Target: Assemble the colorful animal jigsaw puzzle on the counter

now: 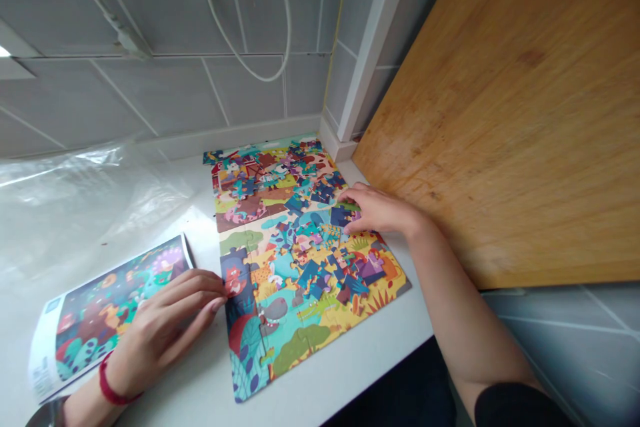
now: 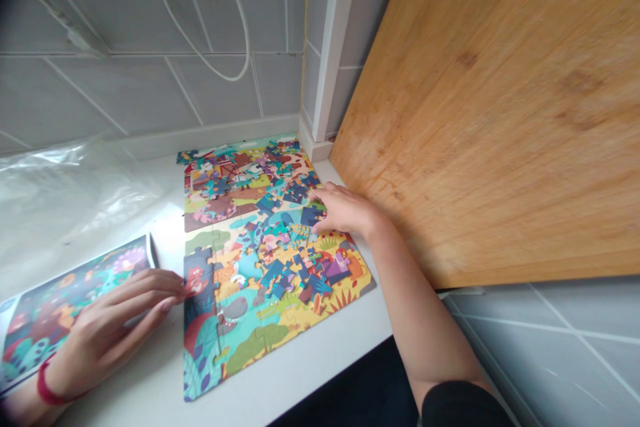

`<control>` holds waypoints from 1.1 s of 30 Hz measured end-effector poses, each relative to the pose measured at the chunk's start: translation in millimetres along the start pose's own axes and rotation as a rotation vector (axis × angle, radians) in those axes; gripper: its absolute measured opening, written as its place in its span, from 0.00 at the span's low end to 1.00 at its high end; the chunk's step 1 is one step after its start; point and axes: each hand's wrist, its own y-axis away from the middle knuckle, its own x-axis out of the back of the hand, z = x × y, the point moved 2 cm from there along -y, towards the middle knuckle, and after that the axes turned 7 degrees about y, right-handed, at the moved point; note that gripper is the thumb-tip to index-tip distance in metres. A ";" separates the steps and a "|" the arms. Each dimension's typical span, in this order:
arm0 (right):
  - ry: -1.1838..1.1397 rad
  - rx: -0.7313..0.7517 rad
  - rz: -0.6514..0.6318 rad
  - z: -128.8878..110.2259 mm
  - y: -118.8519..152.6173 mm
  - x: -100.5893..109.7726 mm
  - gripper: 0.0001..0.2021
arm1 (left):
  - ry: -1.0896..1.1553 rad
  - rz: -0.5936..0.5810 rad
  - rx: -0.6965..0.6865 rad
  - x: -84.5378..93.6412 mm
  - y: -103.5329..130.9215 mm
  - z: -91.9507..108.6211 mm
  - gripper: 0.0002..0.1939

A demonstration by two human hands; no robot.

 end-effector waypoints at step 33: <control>-0.779 0.127 -0.130 -128.1 -51.2 -61.3 0.13 | -0.393 0.245 0.009 -5.1 11.6 -11.9 0.09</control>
